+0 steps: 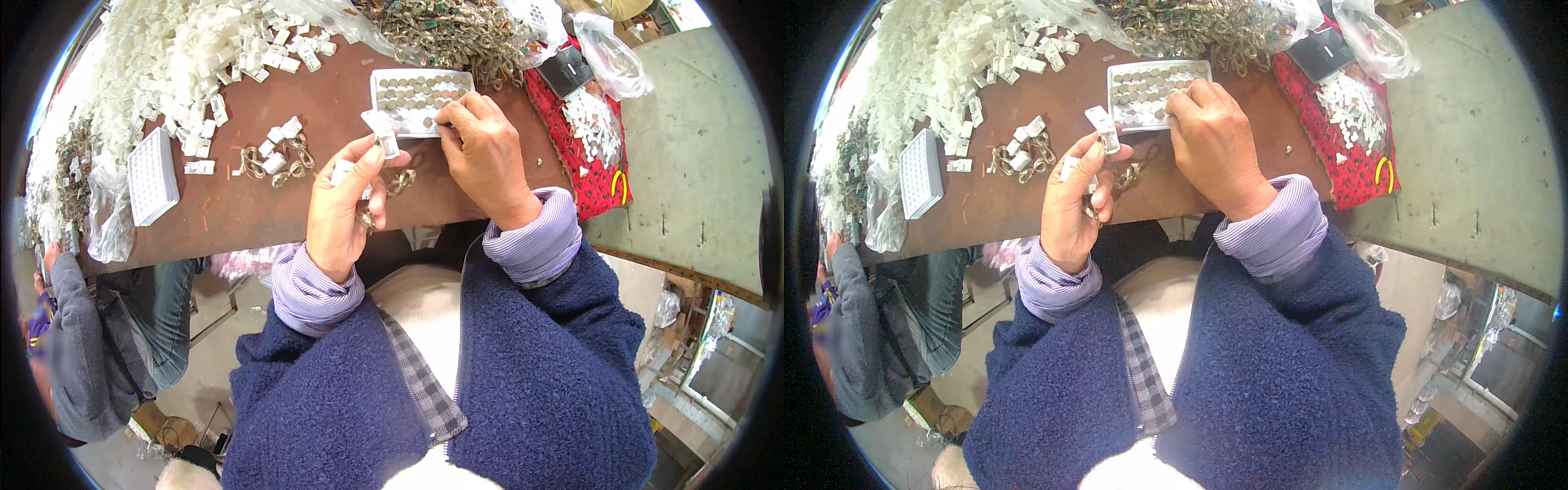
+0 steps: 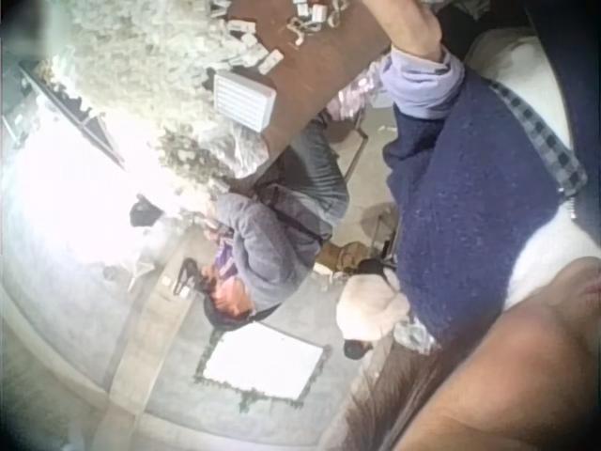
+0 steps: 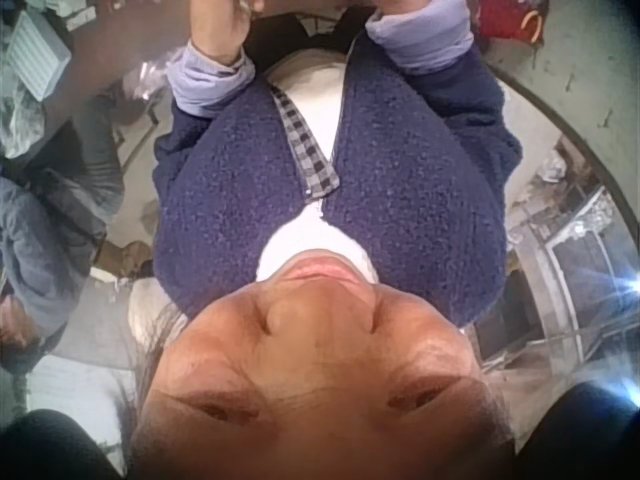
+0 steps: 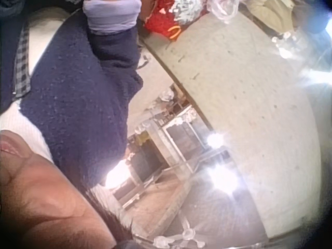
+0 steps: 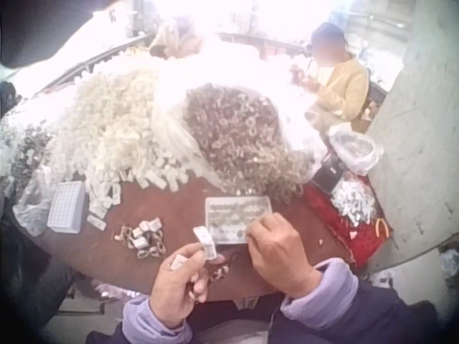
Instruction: The person repeatedly picks small white plastic housings and metallic components from a table, inserts the metal parts into the housings, and places the assembled units into a white tray. The person also uses a lighter to briefly heat a component during assembly.
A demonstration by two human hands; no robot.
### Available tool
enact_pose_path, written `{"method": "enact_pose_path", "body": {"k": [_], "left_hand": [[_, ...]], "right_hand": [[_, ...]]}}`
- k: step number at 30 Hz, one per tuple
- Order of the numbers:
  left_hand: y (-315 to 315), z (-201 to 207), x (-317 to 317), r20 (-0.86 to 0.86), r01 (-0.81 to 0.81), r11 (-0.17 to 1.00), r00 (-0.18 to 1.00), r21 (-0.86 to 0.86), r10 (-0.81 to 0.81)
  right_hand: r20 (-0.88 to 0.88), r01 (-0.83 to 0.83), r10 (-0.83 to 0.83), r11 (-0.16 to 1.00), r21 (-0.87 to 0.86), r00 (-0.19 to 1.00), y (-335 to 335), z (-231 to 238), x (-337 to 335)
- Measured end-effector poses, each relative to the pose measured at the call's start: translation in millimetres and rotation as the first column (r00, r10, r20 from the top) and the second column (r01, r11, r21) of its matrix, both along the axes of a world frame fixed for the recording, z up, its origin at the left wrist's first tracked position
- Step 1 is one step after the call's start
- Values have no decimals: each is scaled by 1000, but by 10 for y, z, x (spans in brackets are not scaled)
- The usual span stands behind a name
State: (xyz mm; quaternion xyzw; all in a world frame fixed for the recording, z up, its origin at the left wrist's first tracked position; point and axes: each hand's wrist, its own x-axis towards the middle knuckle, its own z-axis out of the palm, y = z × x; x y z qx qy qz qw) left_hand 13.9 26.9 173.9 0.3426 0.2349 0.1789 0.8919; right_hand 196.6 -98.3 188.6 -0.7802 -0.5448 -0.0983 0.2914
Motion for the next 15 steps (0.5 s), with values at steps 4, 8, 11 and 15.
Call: {"method": "enact_pose_path", "body": {"k": [4,8,11,15], "left_hand": [[17,8,-21,-6,5,1000,1000,0,-5],[31,22,-46,-12,-1,1000,1000,-2,1],[21,22,-56,-16,-6,1000,1000,6,6],[-32,17,-58,-18,-11,999,1000,33,12]], "right_hand": [[67,-26,24,999,26,997,43,-2,33],[63,-24,21,998,52,998,62,-60,49],[-21,-52,56,987,154,998,55,-87,67],[-21,-149,154,977,151,988,74,-56,89]]}}
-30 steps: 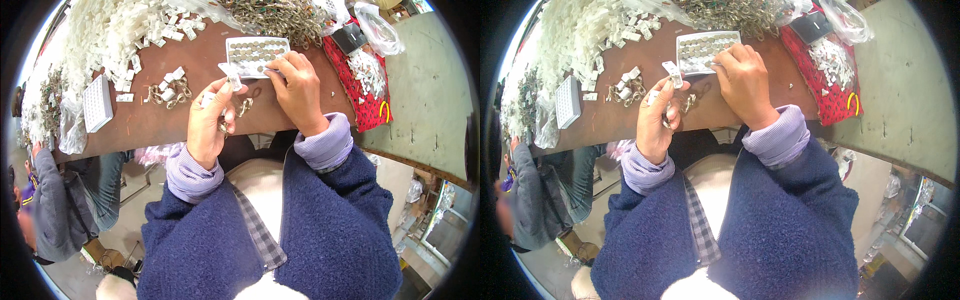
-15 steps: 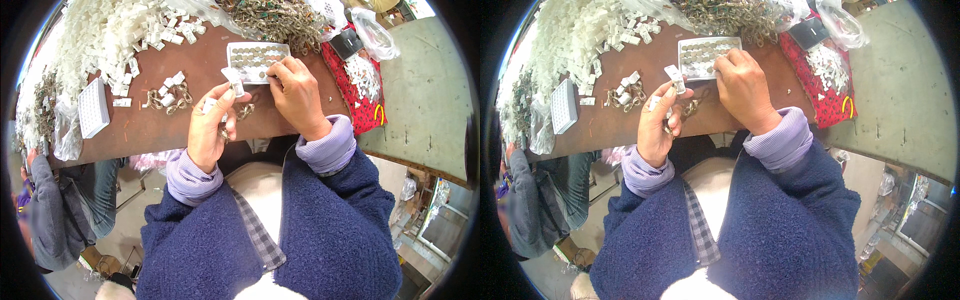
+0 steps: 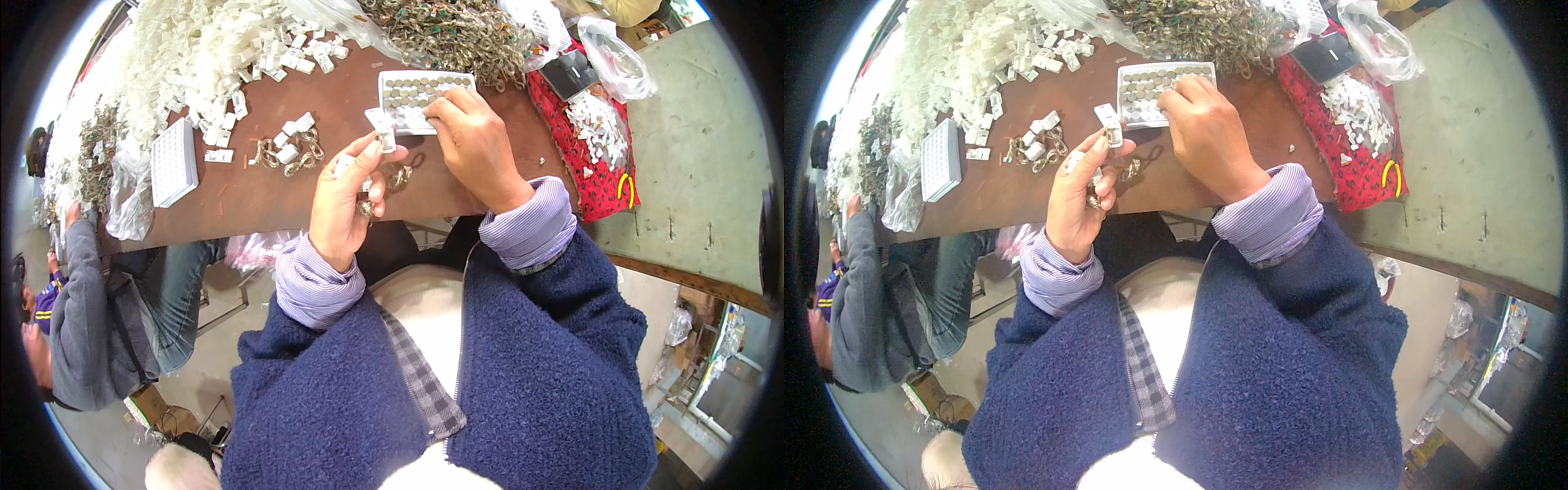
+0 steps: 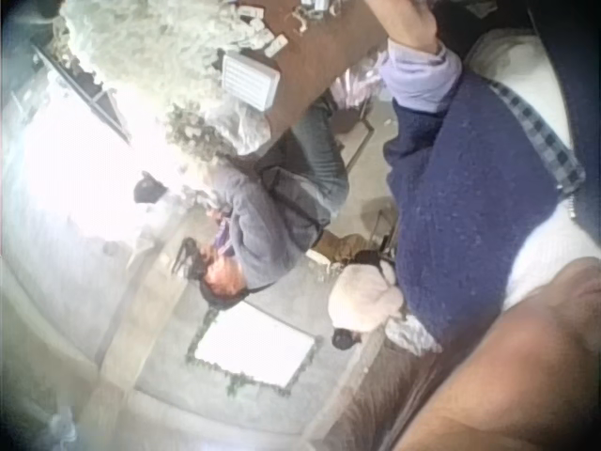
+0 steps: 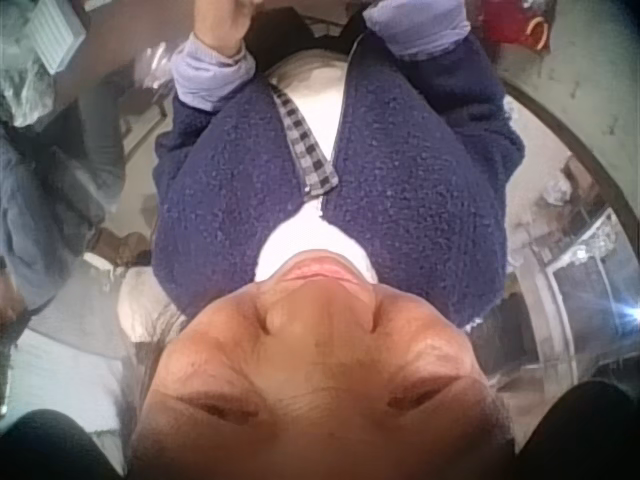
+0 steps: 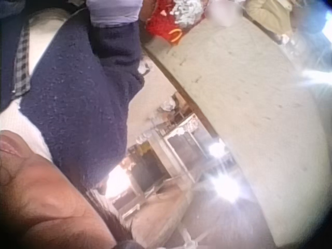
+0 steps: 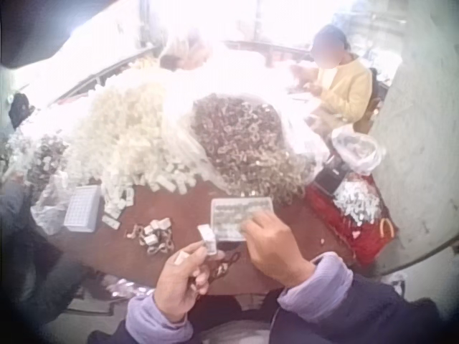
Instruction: The person repeatedly picks small white plastic housings and metallic components from a table, inserts the metal parts into the housings, and places the assembled units into a white tray. The person also uses a lighter to briefly heat a component during assembly.
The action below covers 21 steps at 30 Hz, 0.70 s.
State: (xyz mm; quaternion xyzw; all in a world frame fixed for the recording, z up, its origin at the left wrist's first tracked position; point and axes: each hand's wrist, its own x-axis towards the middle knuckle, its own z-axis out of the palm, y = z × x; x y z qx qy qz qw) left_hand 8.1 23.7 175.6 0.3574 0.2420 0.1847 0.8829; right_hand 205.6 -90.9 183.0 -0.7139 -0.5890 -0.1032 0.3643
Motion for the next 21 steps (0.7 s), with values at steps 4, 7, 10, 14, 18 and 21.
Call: {"method": "enact_pose_path", "body": {"k": [4,7,10,14,18,21], "left_hand": [[-90,25,10,-28,-33,998,999,55,35],[-191,64,55,-21,-47,995,999,86,49],[-355,110,138,1,-29,986,1000,165,30],[-518,173,211,-75,14,930,997,367,15],[-533,176,235,-72,48,946,997,320,-27],[-466,140,172,-58,66,958,997,281,-52]], "right_hand": [[-127,-48,56,997,65,990,-90,103,-101],[-198,-77,116,978,192,973,-252,189,-252],[-164,-66,109,967,248,980,-355,241,-325],[-168,-65,101,976,209,981,-523,270,-318],[-262,2,67,966,258,963,-565,253,-338],[-209,-60,118,963,265,971,-484,237,-410]]}}
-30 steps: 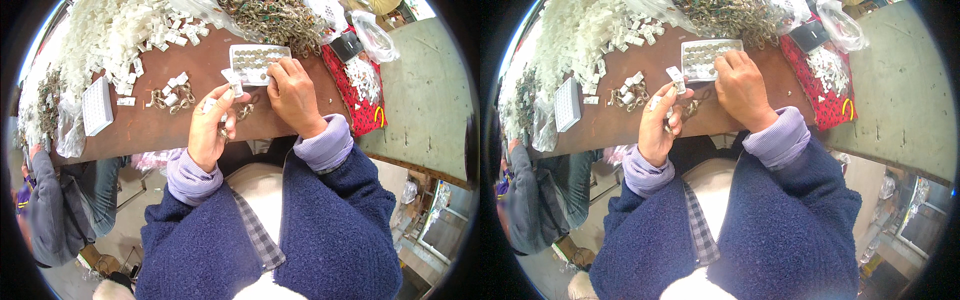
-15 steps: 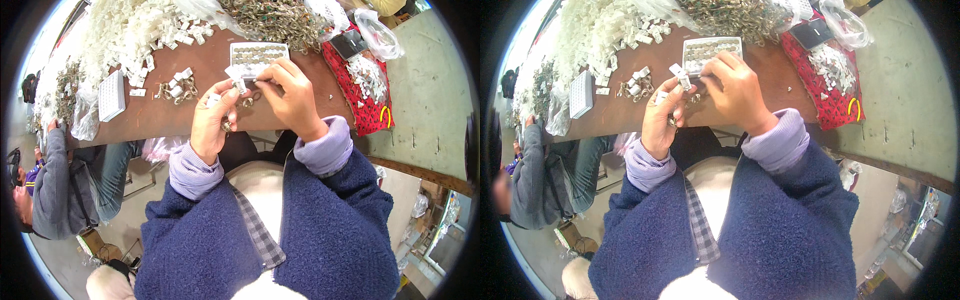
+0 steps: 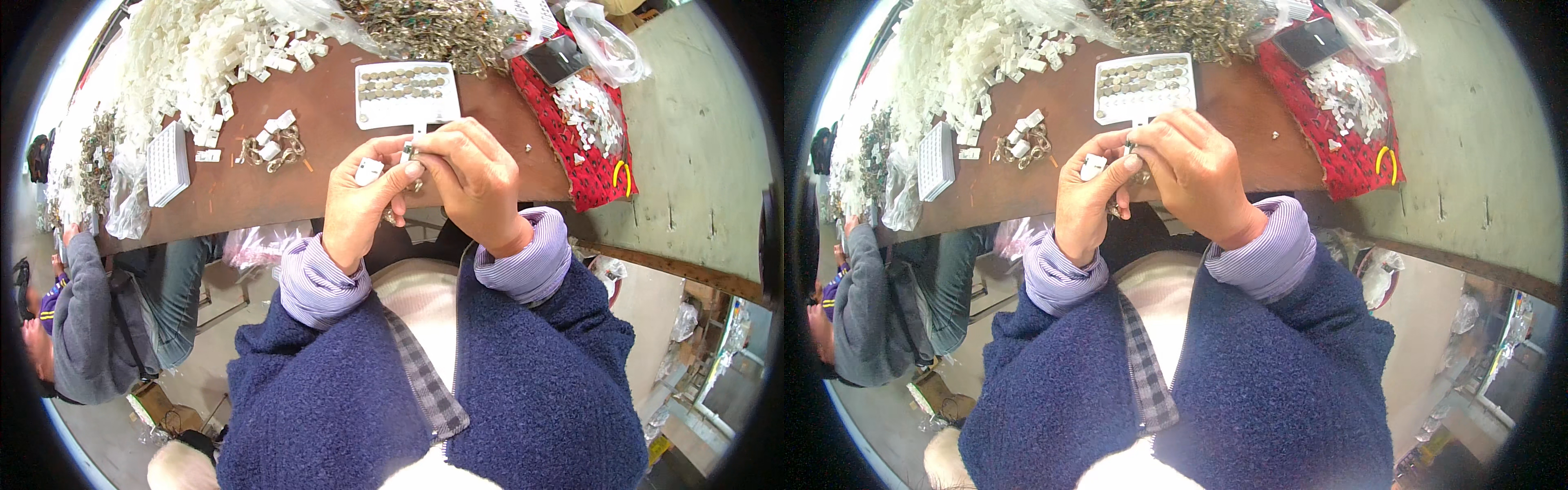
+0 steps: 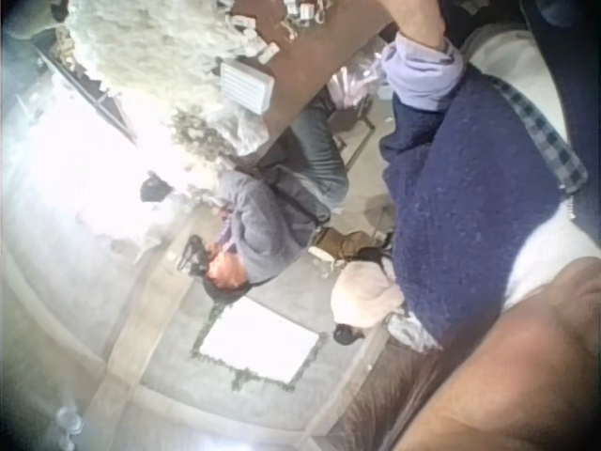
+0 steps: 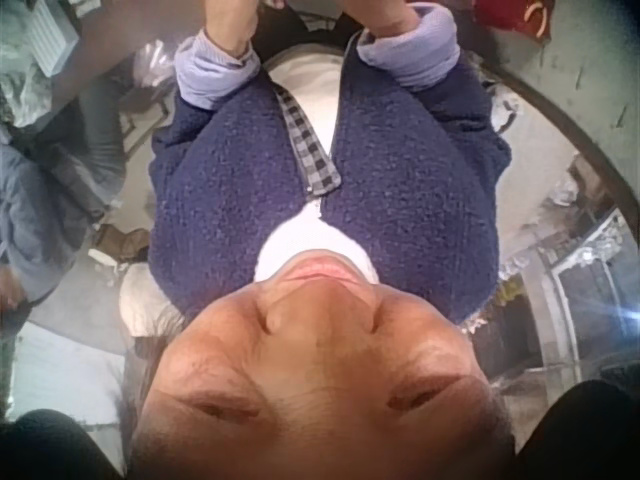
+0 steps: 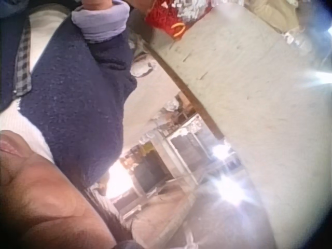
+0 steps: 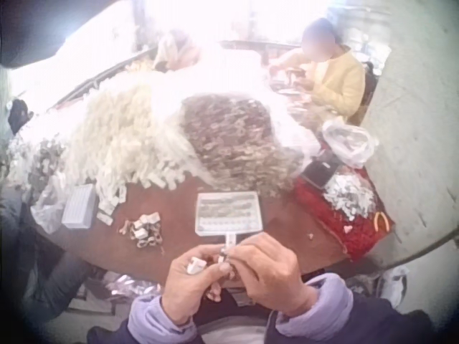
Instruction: The person repeatedly picks small white plastic housings and metallic components from a table, inserts the metal parts into the housings, and places the assembled units into a white tray. The person also uses a lighter to briefly heat a component during assembly.
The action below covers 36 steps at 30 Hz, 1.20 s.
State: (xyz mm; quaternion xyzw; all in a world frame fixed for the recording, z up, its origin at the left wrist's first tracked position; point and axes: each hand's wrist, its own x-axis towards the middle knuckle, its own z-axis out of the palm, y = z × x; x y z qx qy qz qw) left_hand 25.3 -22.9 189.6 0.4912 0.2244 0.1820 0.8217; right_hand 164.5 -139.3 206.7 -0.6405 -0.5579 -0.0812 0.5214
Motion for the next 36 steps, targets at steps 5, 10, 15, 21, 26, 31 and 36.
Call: {"method": "enact_pose_path", "body": {"k": [5,10,15,21,26,31,36], "left_hand": [[279,-70,-178,50,-97,991,994,-95,102],[508,-105,-310,25,-190,967,980,-168,197],[541,-128,-299,-4,-223,958,974,-179,226],[410,-46,-236,46,-136,986,989,-98,141],[175,62,-122,22,-64,998,998,-24,65],[-20,103,-13,-11,-75,993,997,95,77],[-24,68,35,8,-35,995,999,96,35]], "right_hand": [[-12,-67,67,997,-46,998,267,-23,-37],[103,74,-55,980,-184,993,760,-202,108],[184,58,-26,983,-171,983,877,-258,65],[7,-67,67,998,13,998,564,-62,-79],[-14,-32,34,993,112,999,315,-25,-53],[-190,-18,25,999,37,981,5,-74,-2],[-338,-29,70,992,125,939,-75,-44,-42]]}}
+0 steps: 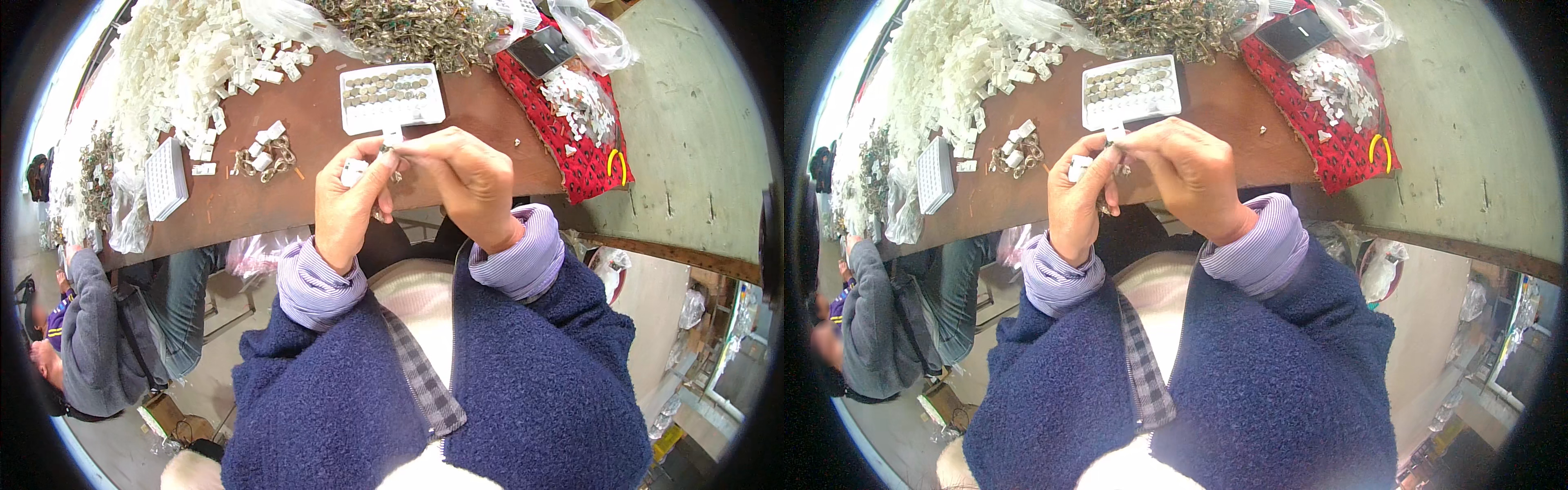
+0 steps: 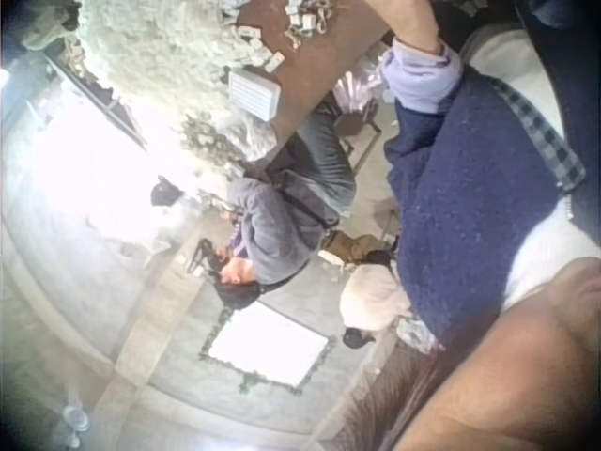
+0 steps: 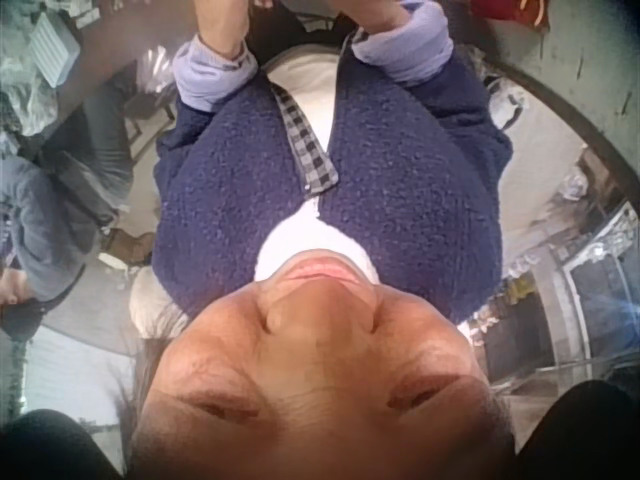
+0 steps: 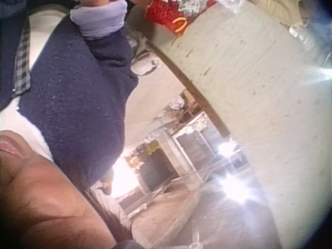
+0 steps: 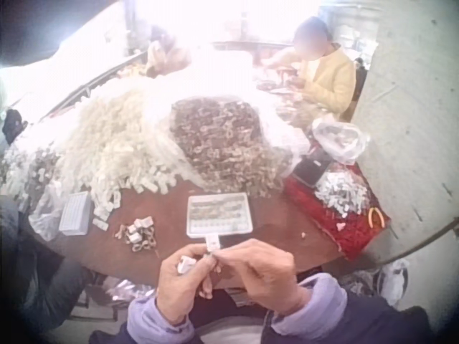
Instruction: The person repeatedly picks small white plastic housings and metallic components from a table, inserts the metal parts into the housings, and places the assembled units into a white tray. The person also uses a lighter to briefly heat a component during assembly.
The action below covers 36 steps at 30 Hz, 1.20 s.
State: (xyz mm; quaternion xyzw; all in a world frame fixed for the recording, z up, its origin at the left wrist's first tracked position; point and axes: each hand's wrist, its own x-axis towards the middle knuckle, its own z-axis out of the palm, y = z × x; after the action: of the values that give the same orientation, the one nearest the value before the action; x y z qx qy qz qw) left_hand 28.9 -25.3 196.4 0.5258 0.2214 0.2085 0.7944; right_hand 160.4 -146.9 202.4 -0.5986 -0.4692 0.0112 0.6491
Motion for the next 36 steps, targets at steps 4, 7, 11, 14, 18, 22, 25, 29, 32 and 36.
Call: {"method": "enact_pose_path", "body": {"k": [4,7,11,14,18,22,25,29,32,36], "left_hand": [[66,-39,-45,9,84,996,996,-11,-84],[98,-46,-92,-46,97,995,994,11,-96],[164,0,-200,-30,108,992,993,-71,-110],[188,32,-240,39,141,969,990,-201,-136],[148,47,-233,7,146,965,989,-220,-149],[122,46,-199,7,155,967,988,-201,-157],[124,31,-179,20,146,960,989,-237,-145],[145,-1,-148,64,145,950,989,-275,-133],[166,-23,-155,98,155,937,987,-313,-130],[207,-53,-183,132,185,906,981,-382,-145]], "right_hand": [[-59,77,-83,993,-92,995,62,55,57],[118,-27,50,980,-196,992,122,63,141],[73,12,4,976,-219,997,129,58,90],[103,72,-51,974,-214,993,100,65,1],[140,143,-118,974,-177,983,61,47,-60],[330,95,-64,992,-78,942,14,21,2],[358,16,10,997,-70,934,-23,17,13],[217,-76,101,990,-119,971,-11,16,-22],[270,-26,53,994,-103,962,40,7,-54],[305,-25,50,996,-86,951,114,-8,-71]]}}
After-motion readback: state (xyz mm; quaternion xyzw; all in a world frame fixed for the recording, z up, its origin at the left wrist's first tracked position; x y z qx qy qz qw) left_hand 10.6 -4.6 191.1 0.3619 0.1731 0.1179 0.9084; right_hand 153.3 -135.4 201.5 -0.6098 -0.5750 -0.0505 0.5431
